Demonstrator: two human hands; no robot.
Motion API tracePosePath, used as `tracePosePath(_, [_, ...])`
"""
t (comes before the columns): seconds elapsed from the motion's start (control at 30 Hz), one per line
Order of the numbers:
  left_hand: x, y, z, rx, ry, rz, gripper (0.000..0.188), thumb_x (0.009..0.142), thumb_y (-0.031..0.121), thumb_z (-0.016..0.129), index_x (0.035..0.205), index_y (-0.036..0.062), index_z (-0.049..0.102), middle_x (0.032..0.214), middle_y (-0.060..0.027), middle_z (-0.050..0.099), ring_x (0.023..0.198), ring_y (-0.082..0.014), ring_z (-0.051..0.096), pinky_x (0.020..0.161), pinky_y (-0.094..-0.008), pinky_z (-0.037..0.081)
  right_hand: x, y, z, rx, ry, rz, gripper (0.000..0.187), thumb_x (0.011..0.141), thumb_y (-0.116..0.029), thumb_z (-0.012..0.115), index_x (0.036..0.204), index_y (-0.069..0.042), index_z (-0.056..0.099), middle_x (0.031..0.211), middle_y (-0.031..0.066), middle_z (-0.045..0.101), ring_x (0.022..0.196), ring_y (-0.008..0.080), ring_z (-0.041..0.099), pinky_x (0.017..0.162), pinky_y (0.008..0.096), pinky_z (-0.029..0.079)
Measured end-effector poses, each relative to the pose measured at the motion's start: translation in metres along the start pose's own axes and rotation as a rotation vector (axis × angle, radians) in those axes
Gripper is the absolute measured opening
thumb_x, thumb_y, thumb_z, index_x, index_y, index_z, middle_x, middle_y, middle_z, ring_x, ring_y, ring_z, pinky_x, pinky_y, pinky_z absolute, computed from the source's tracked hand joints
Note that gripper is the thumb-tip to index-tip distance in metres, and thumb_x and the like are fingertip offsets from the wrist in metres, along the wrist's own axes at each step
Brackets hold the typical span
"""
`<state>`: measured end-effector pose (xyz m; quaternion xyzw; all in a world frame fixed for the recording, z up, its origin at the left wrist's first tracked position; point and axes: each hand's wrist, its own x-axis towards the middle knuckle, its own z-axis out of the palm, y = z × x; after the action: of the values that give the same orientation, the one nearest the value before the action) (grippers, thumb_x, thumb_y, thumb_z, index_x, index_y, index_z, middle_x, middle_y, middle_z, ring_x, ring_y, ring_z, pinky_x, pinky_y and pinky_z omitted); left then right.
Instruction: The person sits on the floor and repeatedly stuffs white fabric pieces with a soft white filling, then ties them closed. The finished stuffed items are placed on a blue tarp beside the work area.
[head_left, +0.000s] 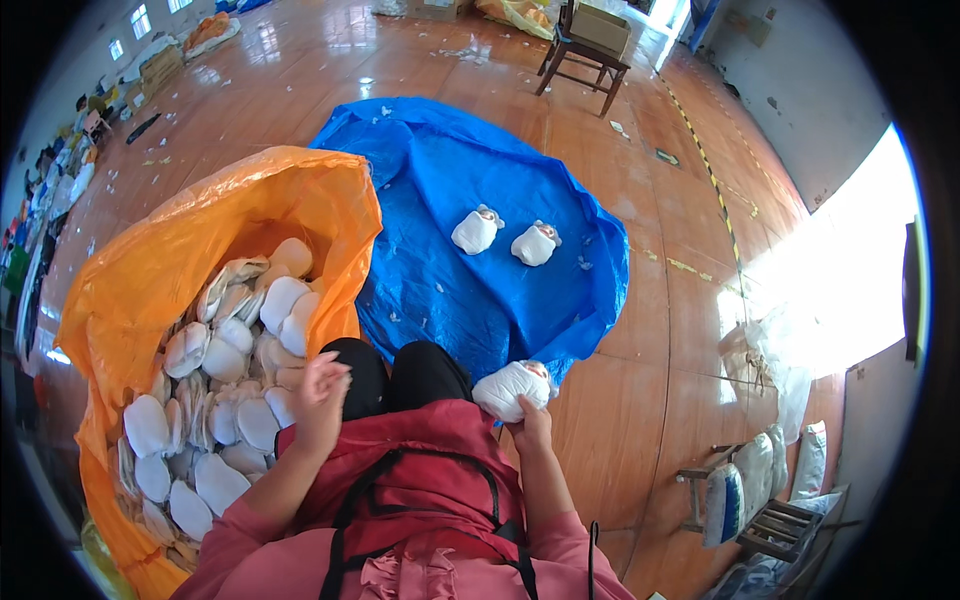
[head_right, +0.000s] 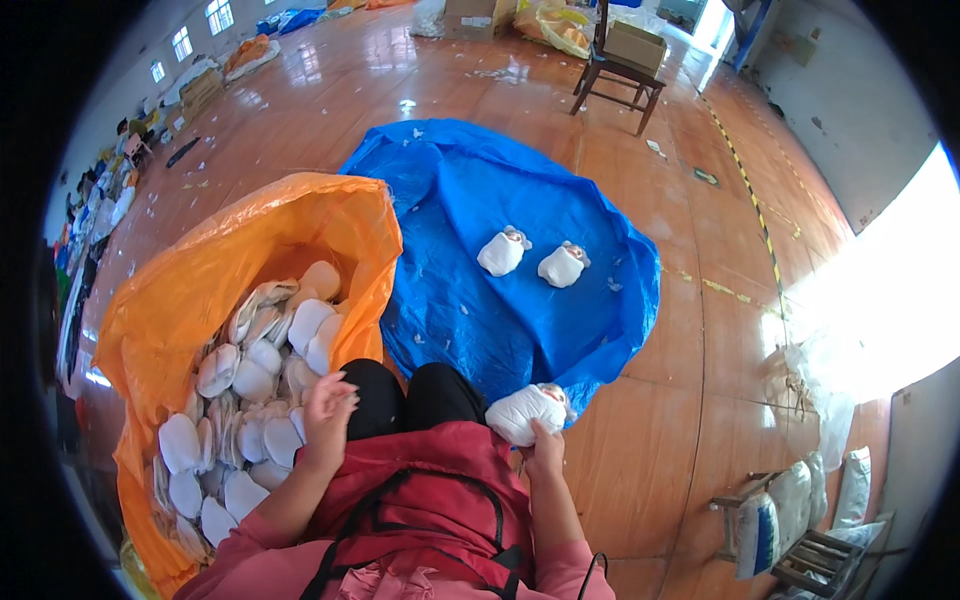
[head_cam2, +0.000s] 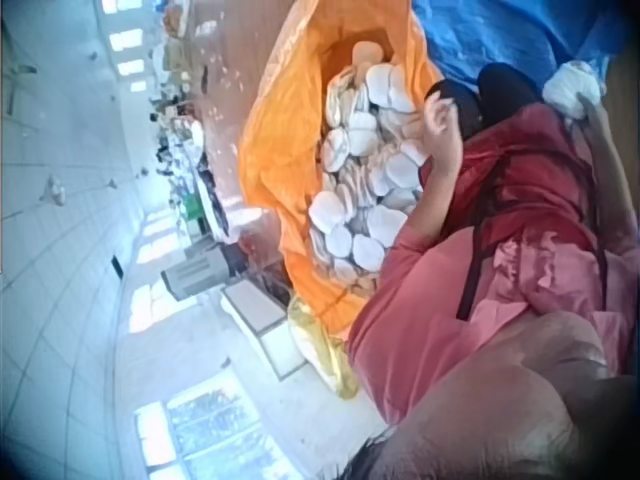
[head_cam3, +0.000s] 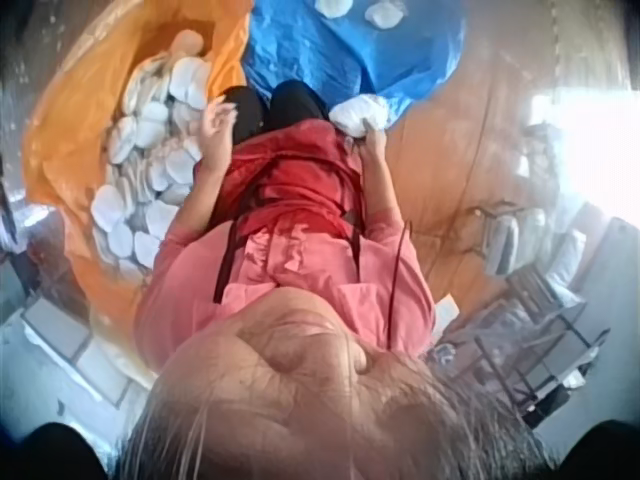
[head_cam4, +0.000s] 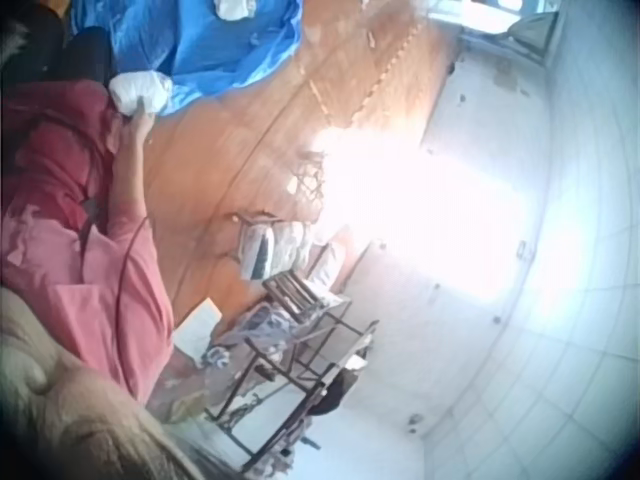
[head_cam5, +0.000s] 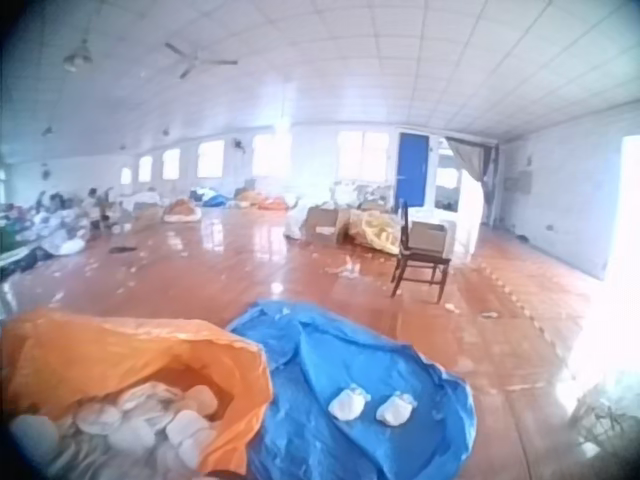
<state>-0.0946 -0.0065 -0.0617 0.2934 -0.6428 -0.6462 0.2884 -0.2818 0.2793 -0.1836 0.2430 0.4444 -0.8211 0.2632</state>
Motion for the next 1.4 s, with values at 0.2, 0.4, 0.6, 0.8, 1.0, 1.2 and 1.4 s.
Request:
tracePosePath(0.2, [-0.024,-0.043,-0.110,0.185,0.250,-0.110,0.032,0.090,-0.001,0.059,0.122,0.0049,0.056,0.094,-0.0045,0.064,0.078,-0.0108,0.061,0.070,-0.0236,0.051,0.029,0.006,-0.033,0.066,0.039,0.010,0.054,0.088,-0.003,0.060,0.140,-0.006,0.044,0.131,0.0177,0.056,0.117,0.0386,0.059,0.089,0.0552,0.056])
tracePosePath(0.4, [-0.063,-0.087,-0.183,0.334,0.425,-0.364,0.033,0.088,-0.001,0.058,0.120,0.0055,0.057,0.088,-0.0088,0.066,0.072,-0.0138,0.061,0.060,-0.0271,0.050,0.072,-0.063,0.030,0.075,-0.152,-0.284,0.063,0.090,-0.014,0.069,0.144,-0.006,0.038,0.127,0.0129,0.057,0.109,0.0278,0.062,0.087,0.0392,0.056])
tracePosePath(0.6, [-0.069,-0.110,-0.202,0.512,0.356,-0.249,0.032,0.086,0.001,0.063,0.118,0.0064,0.059,0.083,-0.0088,0.068,0.062,-0.0135,0.061,0.052,-0.0269,0.047,0.077,-0.039,0.079,-0.087,-0.192,-0.150,0.062,0.092,-0.010,0.066,0.144,0.000,0.034,0.123,0.0195,0.061,0.102,0.0259,0.064,0.086,0.0350,0.056])
tracePosePath(0.8, [-0.085,-0.142,-0.221,0.416,0.279,-0.384,0.029,0.085,0.003,0.065,0.114,0.0039,0.062,0.083,-0.0081,0.070,0.068,-0.0139,0.063,0.062,-0.0264,0.050,0.040,0.035,0.113,-0.190,-0.235,0.012,0.024,0.093,-0.006,0.062,0.116,-0.003,0.059,0.105,0.0113,0.070,0.088,0.0173,0.066,0.077,0.0276,0.055])
tracePosePath(1.0, [-0.123,-0.178,-0.235,0.767,0.199,-0.580,0.027,0.083,0.017,0.071,0.106,0.0030,0.070,0.094,-0.0098,0.074,0.084,-0.0178,0.070,0.078,-0.0312,0.054,0.019,0.052,0.146,-0.300,-0.395,-0.016,0.019,0.094,-0.005,0.060,0.112,-0.001,0.062,0.102,0.0116,0.070,0.090,0.0177,0.067,0.081,0.0283,0.055])
tracePosePath(1.2, [-0.195,-0.225,-0.264,0.796,0.537,-0.914,0.053,0.074,0.038,0.076,0.115,0.0053,0.068,0.112,-0.0183,0.069,0.105,-0.0309,0.066,0.092,-0.0404,0.052,0.002,0.084,0.171,-0.545,-0.580,-0.131,0.019,0.089,-0.003,0.065,0.108,0.002,0.064,0.094,0.0107,0.068,0.083,0.0173,0.066,0.077,0.0282,0.055])
tracePosePath(1.4, [-0.189,-0.157,-0.254,0.911,0.691,-1.064,0.062,0.080,0.039,0.070,0.131,0.0069,0.055,0.125,-0.0207,0.060,0.118,-0.0384,0.057,0.098,-0.0470,0.047,0.008,0.087,0.161,-0.962,-0.680,-0.539,0.015,0.090,0.002,0.056,0.101,0.003,0.065,0.089,0.0104,0.069,0.074,0.0151,0.066,0.067,0.0253,0.054])
